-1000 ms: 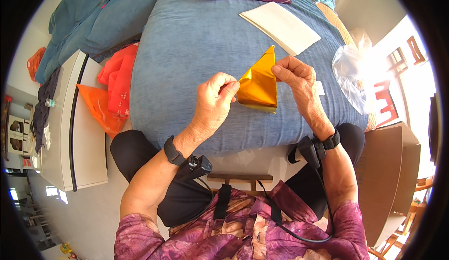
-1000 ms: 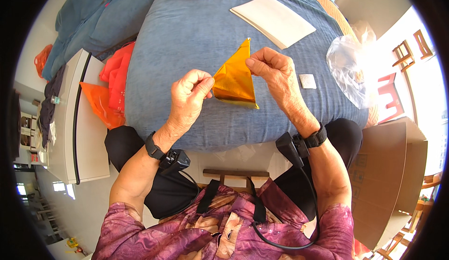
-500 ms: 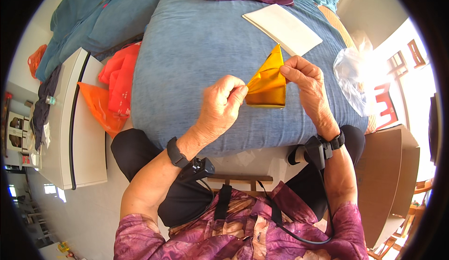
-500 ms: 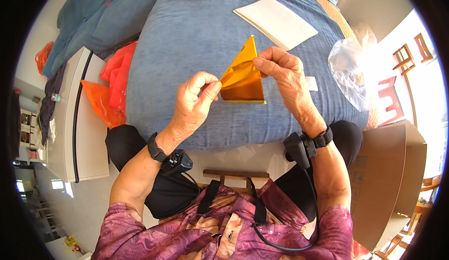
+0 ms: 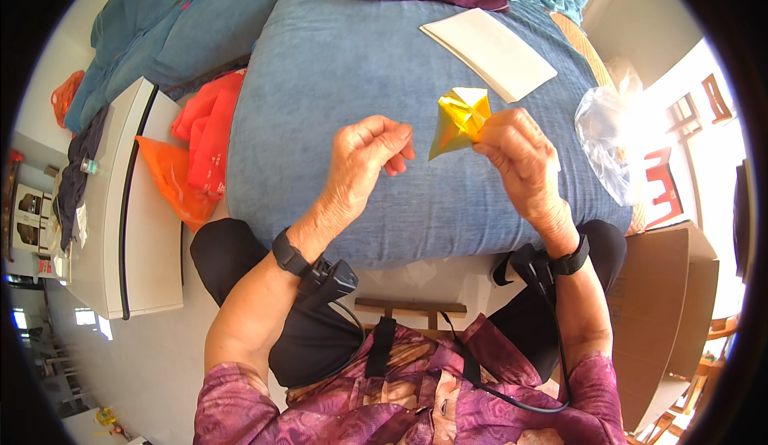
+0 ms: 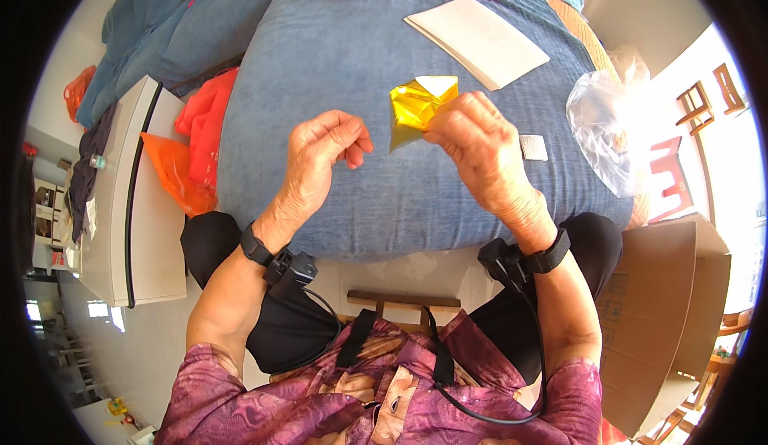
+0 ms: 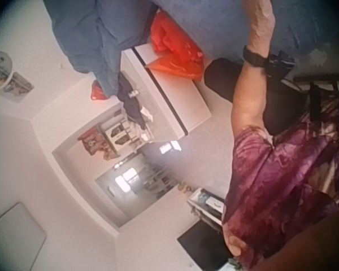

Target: The person folds a yellow sheet of paper into a triangular shape, then unfolds it and folds it again into a rectangular shape. The person handles the paper by hand, making precise folds and creases.

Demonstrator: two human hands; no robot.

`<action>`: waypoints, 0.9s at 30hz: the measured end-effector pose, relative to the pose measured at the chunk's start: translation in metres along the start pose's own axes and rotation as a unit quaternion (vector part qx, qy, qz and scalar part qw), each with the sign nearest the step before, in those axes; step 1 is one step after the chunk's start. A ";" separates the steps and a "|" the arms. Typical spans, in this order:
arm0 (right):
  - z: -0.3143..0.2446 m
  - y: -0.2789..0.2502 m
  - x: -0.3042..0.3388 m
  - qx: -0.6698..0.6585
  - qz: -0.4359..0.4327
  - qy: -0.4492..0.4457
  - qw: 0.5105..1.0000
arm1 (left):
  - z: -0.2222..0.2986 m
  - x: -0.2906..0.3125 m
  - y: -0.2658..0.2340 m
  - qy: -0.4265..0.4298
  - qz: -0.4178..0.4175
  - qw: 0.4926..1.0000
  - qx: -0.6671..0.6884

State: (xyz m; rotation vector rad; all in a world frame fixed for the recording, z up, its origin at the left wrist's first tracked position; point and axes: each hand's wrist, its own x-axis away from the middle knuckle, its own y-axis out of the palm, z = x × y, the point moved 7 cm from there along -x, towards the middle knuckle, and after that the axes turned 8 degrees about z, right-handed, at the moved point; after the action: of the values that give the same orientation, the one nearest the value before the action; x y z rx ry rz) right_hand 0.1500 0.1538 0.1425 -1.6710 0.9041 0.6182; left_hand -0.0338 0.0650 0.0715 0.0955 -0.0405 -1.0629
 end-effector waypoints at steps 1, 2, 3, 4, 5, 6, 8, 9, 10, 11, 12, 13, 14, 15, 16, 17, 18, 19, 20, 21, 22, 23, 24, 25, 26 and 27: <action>-0.008 0.005 0.002 0.034 -0.006 -0.052 0.998 | -0.001 -0.002 -0.002 -0.025 -0.016 1.000 0.010; -0.012 0.010 0.004 0.039 -0.007 -0.074 0.996 | -0.003 -0.003 -0.002 -0.050 -0.031 0.998 0.021; -0.016 0.014 0.006 0.045 -0.009 -0.096 0.994 | -0.004 -0.004 -0.002 -0.061 -0.035 0.997 0.019; -0.020 0.018 0.007 0.051 -0.010 -0.118 0.992 | -0.005 -0.004 -0.002 -0.067 -0.037 0.997 0.024; -0.024 0.020 0.009 0.079 -0.009 -0.148 0.986 | -0.005 -0.004 -0.001 -0.072 -0.040 0.996 0.029; -0.026 0.022 0.011 0.084 -0.022 -0.156 0.984 | -0.006 -0.003 -0.001 -0.080 -0.041 0.995 0.033; -0.028 0.026 0.014 0.096 -0.047 -0.170 0.980 | -0.005 -0.002 -0.001 -0.076 -0.051 0.996 0.023; -0.030 0.028 0.016 0.101 -0.049 -0.184 0.977 | -0.005 -0.002 0.000 -0.074 -0.056 0.995 0.018; -0.031 0.030 0.017 0.102 -0.047 -0.190 0.975 | -0.005 -0.002 -0.001 -0.076 -0.052 0.996 0.013; -0.032 0.032 0.017 0.105 -0.049 -0.196 0.974 | -0.006 -0.002 -0.002 -0.077 -0.048 0.996 0.008; -0.033 0.033 0.018 0.108 -0.051 -0.201 0.972 | -0.006 -0.002 -0.002 -0.074 -0.046 0.996 0.004; -0.033 0.034 0.018 0.108 -0.054 -0.202 0.972 | -0.008 -0.002 -0.004 -0.079 -0.042 0.996 -0.010; -0.033 0.035 0.019 0.108 -0.056 -0.202 0.972 | -0.009 -0.003 -0.005 -0.080 -0.040 0.996 -0.023; -0.033 0.035 0.019 0.109 -0.058 -0.202 0.972 | -0.010 -0.003 -0.005 -0.081 -0.038 0.995 -0.036; -0.033 0.035 0.018 0.100 -0.057 -0.197 0.974 | -0.011 -0.003 -0.006 -0.082 -0.037 0.995 -0.037; -0.033 0.035 0.017 0.092 -0.057 -0.191 0.976 | -0.012 -0.003 -0.007 -0.083 -0.035 0.995 -0.037; -0.032 0.035 0.016 0.084 -0.057 -0.186 0.977 | -0.013 -0.004 -0.007 -0.084 -0.034 0.995 -0.037; -0.031 0.031 0.014 0.064 -0.034 -0.166 0.983 | -0.013 -0.004 -0.008 -0.082 -0.024 0.996 -0.035; -0.030 0.029 0.013 0.043 -0.010 -0.147 0.988 | -0.014 -0.004 -0.009 -0.080 -0.014 0.996 -0.032; -0.027 0.027 0.012 0.030 0.006 -0.124 0.992 | -0.014 -0.004 -0.010 -0.077 -0.004 0.997 -0.030; -0.020 0.025 0.011 0.005 0.014 -0.057 0.998 | -0.014 -0.003 -0.012 -0.074 0.009 0.997 -0.036; -0.013 0.023 0.014 -0.012 0.013 0.013 1.000 | -0.015 -0.003 -0.013 -0.071 0.022 0.996 -0.042; -0.005 0.022 0.017 -0.030 0.013 0.083 0.996 | -0.015 -0.003 -0.014 -0.065 0.034 0.996 -0.044; 0.008 0.028 0.024 -0.081 0.000 0.200 0.977 | -0.016 -0.003 -0.015 -0.065 0.043 0.996 -0.053; 0.016 0.036 0.031 -0.134 -0.014 0.278 0.951 | -0.016 -0.003 -0.015 -0.062 0.051 0.995 -0.058; 0.023 0.046 0.038 -0.187 -0.030 0.352 0.917 | -0.017 -0.003 -0.015 -0.058 0.058 0.995 -0.063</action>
State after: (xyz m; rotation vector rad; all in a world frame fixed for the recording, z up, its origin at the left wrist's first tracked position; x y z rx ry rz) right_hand 0.1354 0.1608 0.0807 -2.3246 1.2867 0.1268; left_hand -0.0471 0.0612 0.0532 -0.0817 -0.0836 -0.9517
